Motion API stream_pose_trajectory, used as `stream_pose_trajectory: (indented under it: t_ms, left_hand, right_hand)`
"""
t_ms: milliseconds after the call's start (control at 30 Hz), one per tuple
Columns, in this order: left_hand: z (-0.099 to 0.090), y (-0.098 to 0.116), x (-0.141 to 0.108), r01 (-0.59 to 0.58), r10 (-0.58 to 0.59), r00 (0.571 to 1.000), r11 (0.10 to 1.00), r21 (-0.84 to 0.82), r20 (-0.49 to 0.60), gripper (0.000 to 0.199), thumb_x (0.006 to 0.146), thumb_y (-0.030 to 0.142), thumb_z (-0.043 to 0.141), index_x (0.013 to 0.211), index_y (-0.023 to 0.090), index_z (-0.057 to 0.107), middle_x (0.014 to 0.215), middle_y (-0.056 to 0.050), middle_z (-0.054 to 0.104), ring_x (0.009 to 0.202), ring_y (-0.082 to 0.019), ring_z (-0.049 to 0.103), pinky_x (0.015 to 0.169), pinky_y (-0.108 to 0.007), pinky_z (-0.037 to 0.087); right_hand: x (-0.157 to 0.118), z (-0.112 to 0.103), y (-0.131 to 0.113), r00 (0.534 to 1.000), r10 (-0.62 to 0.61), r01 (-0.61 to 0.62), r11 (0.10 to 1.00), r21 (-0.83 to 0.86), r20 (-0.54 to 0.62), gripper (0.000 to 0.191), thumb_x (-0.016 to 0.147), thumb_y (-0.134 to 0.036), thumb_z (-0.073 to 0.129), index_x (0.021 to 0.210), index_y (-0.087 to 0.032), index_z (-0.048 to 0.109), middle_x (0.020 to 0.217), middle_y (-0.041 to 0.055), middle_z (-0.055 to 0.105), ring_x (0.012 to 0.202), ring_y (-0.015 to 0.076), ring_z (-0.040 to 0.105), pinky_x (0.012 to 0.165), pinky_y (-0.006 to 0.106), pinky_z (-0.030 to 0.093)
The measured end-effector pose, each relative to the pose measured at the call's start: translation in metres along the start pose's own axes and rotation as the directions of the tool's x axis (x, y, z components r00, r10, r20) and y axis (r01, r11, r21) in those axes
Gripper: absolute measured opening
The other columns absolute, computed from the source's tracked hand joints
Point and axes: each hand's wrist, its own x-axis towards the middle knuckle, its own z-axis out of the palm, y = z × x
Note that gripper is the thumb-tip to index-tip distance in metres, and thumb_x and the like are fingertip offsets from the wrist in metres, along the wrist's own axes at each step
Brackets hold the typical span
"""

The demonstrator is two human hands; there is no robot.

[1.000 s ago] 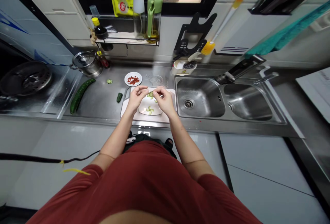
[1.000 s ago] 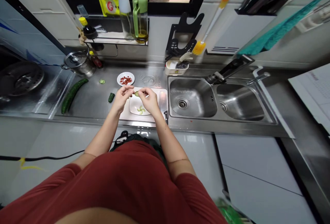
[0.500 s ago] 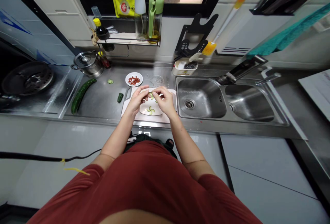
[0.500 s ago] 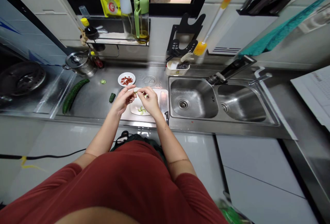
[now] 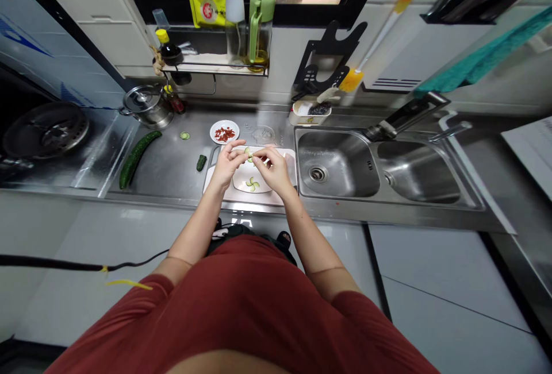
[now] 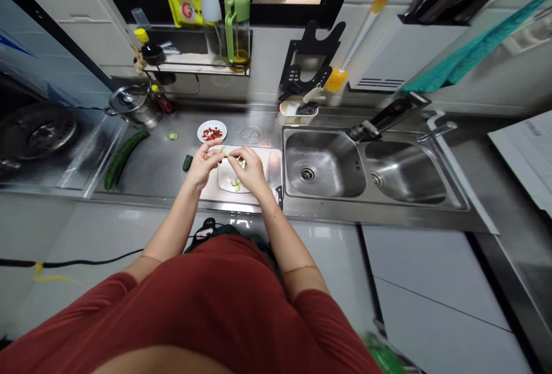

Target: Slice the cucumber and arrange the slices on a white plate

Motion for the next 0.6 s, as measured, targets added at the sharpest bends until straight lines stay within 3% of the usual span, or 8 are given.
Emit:
stream_pose_trajectory:
  t_ms: [233, 600]
  left_hand:
    - [-0.007, -0.01, 0.009, -0.05, 0.05, 0.998, 0.999, 0.01, 0.038, 0.047, 0.064, 0.026, 0.075, 0.108, 0.018, 0.06, 0.069, 0.004, 0.059, 0.064, -0.007, 0.054, 0.065, -0.021, 0.042]
    - [-0.032, -0.035, 0.037, 0.031, -0.051, 0.985, 0.993, 0.118, 0.166, 0.044, 0.062, 0.026, 0.074, 0.103, 0.015, 0.062, 0.072, 0.001, 0.065, 0.069, -0.01, 0.059, 0.073, -0.024, 0.044]
  right_hand:
    - [0.002, 0.008, 0.017, 0.997, 0.072, -0.07, 0.997, -0.039, 0.033, 0.017, 0.087, -0.035, 0.055, 0.082, -0.021, 0.063, 0.084, 0.002, 0.062, 0.078, 0.015, 0.055, 0.072, 0.028, 0.044]
    - [0.004, 0.026, 0.06, 0.973, 0.191, -0.176, 0.977, -0.119, 0.13, 0.016, 0.083, -0.031, 0.053, 0.083, -0.019, 0.065, 0.082, 0.0014, 0.064, 0.076, 0.0146, 0.055, 0.072, 0.026, 0.042]
